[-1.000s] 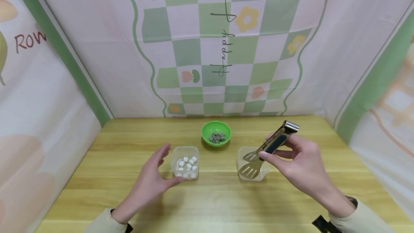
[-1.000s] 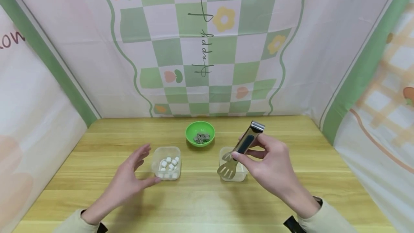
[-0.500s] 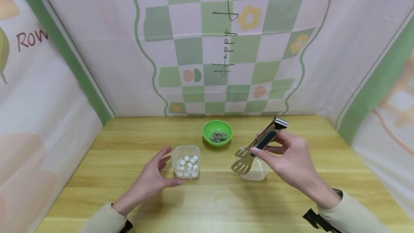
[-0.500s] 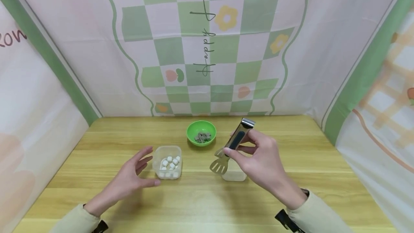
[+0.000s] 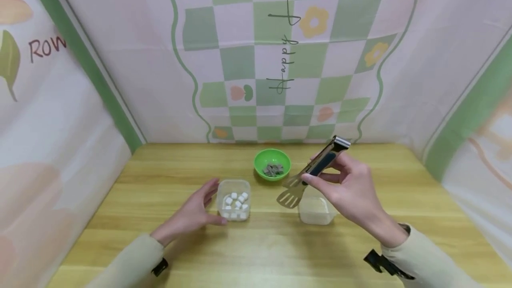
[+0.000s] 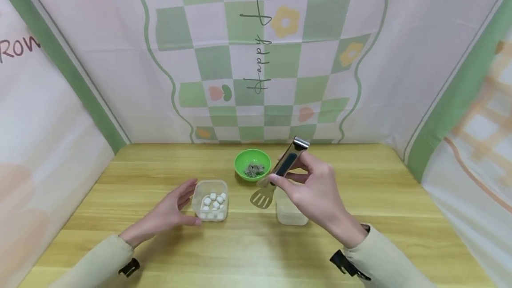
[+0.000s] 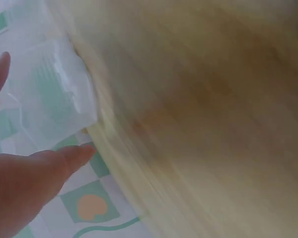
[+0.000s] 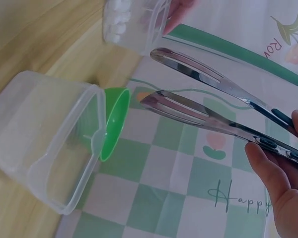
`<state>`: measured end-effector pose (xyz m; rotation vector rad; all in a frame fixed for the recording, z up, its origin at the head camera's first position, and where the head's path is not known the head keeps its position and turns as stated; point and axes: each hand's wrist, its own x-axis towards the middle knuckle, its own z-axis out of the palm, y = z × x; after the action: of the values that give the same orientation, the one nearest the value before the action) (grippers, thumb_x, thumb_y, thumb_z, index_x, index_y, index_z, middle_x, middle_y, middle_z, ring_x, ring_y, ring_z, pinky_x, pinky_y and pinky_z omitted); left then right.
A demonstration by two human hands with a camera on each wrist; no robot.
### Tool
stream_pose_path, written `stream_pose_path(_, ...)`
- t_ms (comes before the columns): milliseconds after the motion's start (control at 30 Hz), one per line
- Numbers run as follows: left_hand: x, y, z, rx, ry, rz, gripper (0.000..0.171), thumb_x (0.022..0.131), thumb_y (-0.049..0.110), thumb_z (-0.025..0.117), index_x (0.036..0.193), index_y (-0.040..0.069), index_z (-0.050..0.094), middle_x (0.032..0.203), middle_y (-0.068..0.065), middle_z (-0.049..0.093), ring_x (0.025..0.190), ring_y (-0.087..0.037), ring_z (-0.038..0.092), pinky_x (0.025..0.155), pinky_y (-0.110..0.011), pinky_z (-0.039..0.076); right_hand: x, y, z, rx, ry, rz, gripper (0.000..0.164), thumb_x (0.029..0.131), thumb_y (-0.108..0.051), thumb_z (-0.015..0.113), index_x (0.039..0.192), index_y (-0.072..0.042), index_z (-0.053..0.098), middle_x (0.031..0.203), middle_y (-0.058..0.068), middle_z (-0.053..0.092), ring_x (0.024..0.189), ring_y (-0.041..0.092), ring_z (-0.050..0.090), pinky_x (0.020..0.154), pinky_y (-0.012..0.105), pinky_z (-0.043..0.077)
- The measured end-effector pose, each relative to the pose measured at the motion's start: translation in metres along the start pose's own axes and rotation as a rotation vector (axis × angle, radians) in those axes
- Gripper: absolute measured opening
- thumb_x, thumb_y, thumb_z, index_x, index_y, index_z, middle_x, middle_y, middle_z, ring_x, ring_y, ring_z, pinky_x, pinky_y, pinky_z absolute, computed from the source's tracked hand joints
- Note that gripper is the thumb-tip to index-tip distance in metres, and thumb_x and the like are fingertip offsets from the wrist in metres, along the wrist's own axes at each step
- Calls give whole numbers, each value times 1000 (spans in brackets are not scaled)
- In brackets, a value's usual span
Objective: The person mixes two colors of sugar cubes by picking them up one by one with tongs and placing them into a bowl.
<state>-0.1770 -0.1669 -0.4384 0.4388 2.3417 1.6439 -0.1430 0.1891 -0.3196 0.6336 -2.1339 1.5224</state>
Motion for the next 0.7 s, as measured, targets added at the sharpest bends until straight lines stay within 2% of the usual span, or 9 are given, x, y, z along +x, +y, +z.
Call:
stream_pose_path(333,14,-10,-3,-42,-59,-20,117,75,-2,91,163,-9,14,167,-30,24,152,-46,28,125,-50,26,7,-4,9,44,-15,-15,35,75,16,87,103,2,71,99,11,74,87,19,74,76,37,66)
stream_pose_path(467,17,-10,-1,-64,-66,-17,113,76,-4,90,163,-9,17,167,-30,25,152,-46,29,124,-49,28,8,-5,12,55,-13,-30,36,75,17,87,104,3,72,100,13,74,89,19,75,75,37,66)
stream_pose_path(700,20,-9,2,-99,-67,-12,109,76,-3,90,161,-10,23,164,-30,32,150,-45,34,123,-50,31,11,-8,19,81,-28,-37,36,76,15,87,105,2,71,96,9,73,88,21,75,75,38,66)
